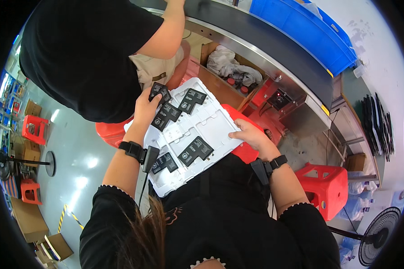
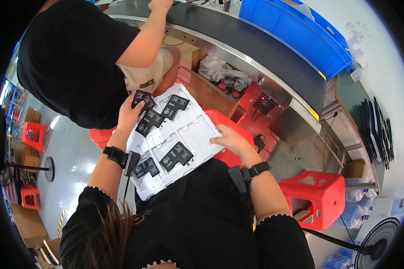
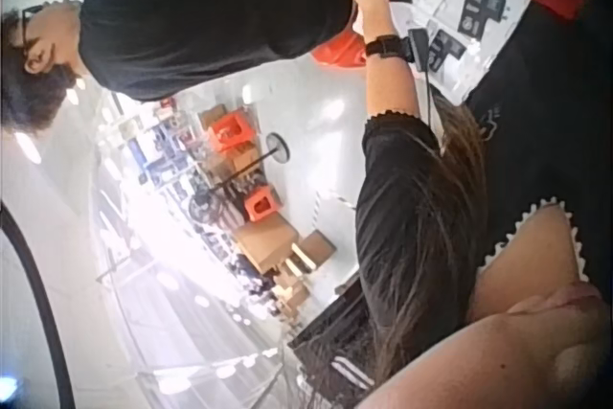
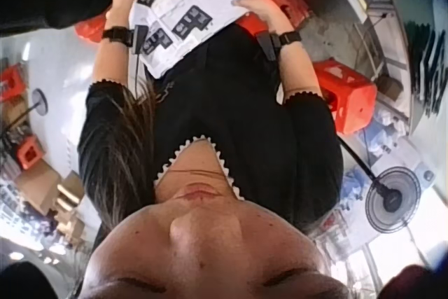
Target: Assemble lithium batteries into plastic trays and place finished trays on a conveyor belt.
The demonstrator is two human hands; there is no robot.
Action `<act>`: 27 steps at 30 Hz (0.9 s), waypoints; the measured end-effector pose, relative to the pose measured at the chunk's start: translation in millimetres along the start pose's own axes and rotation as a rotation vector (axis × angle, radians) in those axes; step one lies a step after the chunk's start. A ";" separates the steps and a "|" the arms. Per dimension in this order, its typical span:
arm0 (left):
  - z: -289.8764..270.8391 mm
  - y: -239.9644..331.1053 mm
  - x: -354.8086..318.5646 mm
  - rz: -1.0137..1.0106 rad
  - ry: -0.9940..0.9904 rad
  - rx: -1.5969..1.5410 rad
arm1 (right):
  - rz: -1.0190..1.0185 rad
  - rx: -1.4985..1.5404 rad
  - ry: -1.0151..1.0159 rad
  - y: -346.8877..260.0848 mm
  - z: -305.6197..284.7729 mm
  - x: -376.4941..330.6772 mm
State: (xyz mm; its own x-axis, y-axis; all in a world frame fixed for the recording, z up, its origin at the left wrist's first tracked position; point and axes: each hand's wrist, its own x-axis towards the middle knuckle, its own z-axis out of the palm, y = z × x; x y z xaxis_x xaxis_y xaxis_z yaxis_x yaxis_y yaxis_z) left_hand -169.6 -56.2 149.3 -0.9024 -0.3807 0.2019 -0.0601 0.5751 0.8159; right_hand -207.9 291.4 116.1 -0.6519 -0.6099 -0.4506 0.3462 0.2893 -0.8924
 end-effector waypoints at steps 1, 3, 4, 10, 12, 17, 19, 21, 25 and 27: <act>0.3 0.6 -3.7 0.028 0.047 -0.026 | 0.002 0.003 -0.008 0.5 0.0 0.3; -3.3 -0.1 -7.4 -0.004 0.092 0.020 | 0.016 0.001 -0.008 0.1 0.2 -0.5; -4.9 1.8 -9.7 -0.037 0.139 0.064 | 0.031 -0.003 -0.010 0.0 0.1 -1.0; -6.8 27.2 -38.3 -0.044 0.301 -0.177 | -0.050 -0.013 0.052 14.5 0.0 4.4; 3.2 56.6 -53.7 -0.162 0.062 -0.313 | -0.046 -0.046 0.055 11.6 -0.2 6.0; 52.5 83.7 -66.5 -0.372 -0.418 -0.625 | -0.091 -0.057 0.025 9.9 -0.1 7.1; 71.8 88.2 -63.6 -0.405 -0.479 -0.662 | -0.057 -0.032 0.030 6.8 -0.5 3.5; 84.7 88.2 -61.9 -0.306 -0.526 -0.427 | -0.041 -0.025 0.027 5.1 0.0 1.3; 89.0 86.4 -59.8 -0.252 -0.429 -0.248 | 0.041 -0.041 0.006 -2.7 -0.8 -5.6; 85.0 79.8 -56.4 -0.175 -0.450 -0.144 | 0.008 -0.020 0.015 -5.5 1.3 -7.1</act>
State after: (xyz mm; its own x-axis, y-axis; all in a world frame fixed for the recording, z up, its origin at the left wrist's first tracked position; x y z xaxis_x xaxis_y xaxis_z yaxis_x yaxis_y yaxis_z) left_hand -159.7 72.7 156.9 -0.9805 -0.0939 -0.1725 -0.1960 0.4129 0.8894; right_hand -204.3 293.3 124.3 -0.6590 -0.5964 -0.4583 0.3380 0.3095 -0.8888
